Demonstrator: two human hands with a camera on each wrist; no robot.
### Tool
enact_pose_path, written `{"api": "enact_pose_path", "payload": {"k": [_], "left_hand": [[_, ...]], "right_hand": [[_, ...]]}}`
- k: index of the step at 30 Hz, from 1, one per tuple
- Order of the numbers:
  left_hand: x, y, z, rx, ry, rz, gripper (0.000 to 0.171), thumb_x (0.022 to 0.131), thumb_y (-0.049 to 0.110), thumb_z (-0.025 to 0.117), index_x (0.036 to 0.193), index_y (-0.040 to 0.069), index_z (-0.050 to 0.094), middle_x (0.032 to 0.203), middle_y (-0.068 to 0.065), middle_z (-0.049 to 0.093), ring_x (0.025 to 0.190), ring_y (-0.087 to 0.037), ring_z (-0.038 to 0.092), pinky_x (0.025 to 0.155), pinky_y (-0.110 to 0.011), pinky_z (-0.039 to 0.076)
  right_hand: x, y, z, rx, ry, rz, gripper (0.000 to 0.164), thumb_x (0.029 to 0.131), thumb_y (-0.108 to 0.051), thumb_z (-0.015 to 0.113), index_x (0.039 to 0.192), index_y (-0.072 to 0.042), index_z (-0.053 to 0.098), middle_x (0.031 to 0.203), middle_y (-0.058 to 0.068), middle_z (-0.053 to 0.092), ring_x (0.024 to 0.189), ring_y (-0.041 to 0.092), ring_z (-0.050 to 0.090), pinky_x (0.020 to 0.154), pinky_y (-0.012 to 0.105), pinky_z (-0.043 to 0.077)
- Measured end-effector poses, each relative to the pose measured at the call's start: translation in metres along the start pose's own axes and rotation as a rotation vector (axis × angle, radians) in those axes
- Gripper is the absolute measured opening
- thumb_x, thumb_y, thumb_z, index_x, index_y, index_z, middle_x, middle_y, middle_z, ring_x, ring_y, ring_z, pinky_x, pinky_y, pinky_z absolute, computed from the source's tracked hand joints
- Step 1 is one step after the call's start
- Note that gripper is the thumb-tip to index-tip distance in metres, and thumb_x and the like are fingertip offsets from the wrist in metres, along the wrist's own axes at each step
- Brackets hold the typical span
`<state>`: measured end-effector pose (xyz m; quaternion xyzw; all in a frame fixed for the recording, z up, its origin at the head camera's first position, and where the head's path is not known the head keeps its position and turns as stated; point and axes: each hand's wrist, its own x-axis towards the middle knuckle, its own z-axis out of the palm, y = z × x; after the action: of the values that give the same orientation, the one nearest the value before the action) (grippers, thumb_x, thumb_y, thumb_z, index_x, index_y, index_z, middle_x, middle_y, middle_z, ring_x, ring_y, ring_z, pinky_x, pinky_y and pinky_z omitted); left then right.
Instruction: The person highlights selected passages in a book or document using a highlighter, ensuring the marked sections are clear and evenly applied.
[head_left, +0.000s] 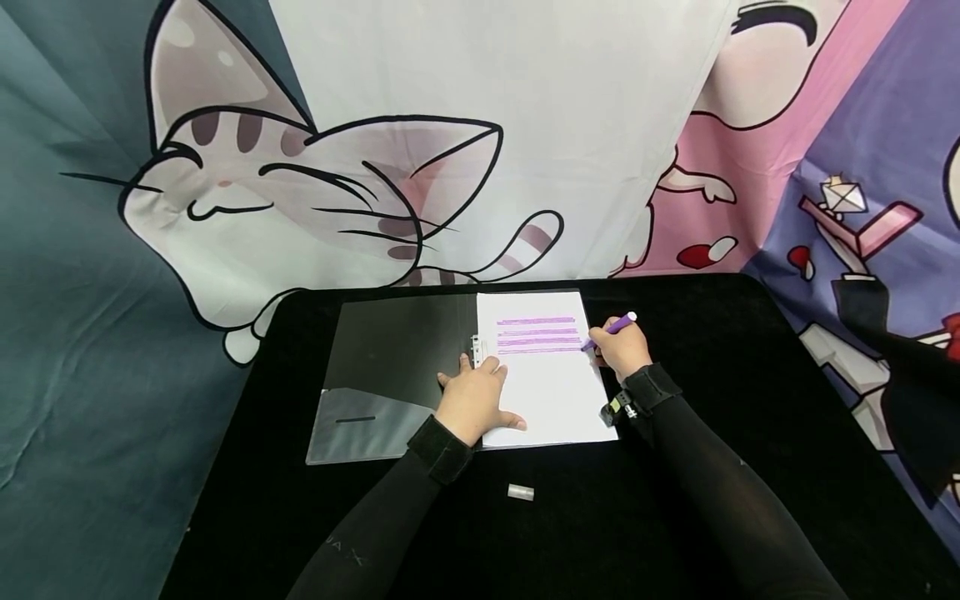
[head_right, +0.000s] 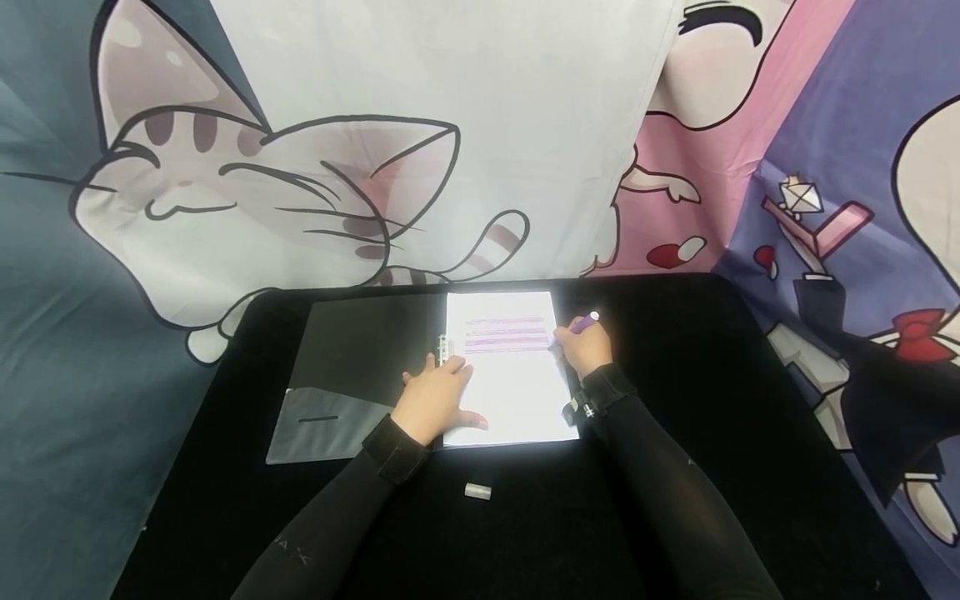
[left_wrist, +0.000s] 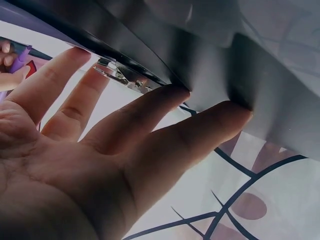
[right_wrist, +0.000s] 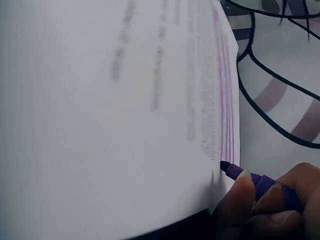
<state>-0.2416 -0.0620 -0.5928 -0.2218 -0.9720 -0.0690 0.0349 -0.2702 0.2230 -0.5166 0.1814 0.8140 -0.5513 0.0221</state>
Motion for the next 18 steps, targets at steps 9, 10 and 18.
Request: {"api": "enact_pose_path", "payload": {"k": [9, 10, 18], "left_hand": [[-0.003, -0.003, 0.005, 0.028, 0.017, 0.001, 0.115, 0.065, 0.095, 0.084, 0.154, 0.024, 0.073, 0.147, 0.003, 0.071, 0.148, -0.064, 0.06, 0.09, -0.09, 0.058], [-0.003, -0.004, 0.005, 0.035, 0.021, 0.004, 0.115, 0.065, 0.095, 0.084, 0.154, 0.023, 0.074, 0.147, 0.002, 0.072, 0.147, -0.064, 0.061, 0.089, -0.089, 0.058], [-0.007, 0.012, -0.029, 0.067, -0.025, -0.004, 0.109, 0.068, 0.089, 0.088, 0.152, 0.02, 0.074, 0.151, -0.001, 0.076, 0.143, -0.059, 0.067, 0.088, -0.08, 0.065]], "right_hand": [[0.002, 0.001, -0.008, 0.2, -0.067, 0.007, 0.028, 0.11, -0.016, 0.061, 0.082, -0.012, 0.058, 0.066, -0.007, 0.055, 0.06, 0.003, 0.056, 0.06, 0.019, 0.061], [0.002, -0.002, -0.006, 0.202, -0.062, -0.007, 0.029, 0.109, -0.016, 0.062, 0.081, -0.013, 0.058, 0.066, -0.007, 0.055, 0.061, 0.003, 0.055, 0.059, 0.019, 0.059], [-0.006, -0.03, 0.057, 0.067, -0.083, -0.143, 0.031, 0.102, -0.012, 0.064, 0.073, -0.015, 0.054, 0.066, -0.005, 0.057, 0.062, 0.008, 0.056, 0.055, 0.02, 0.055]]}}
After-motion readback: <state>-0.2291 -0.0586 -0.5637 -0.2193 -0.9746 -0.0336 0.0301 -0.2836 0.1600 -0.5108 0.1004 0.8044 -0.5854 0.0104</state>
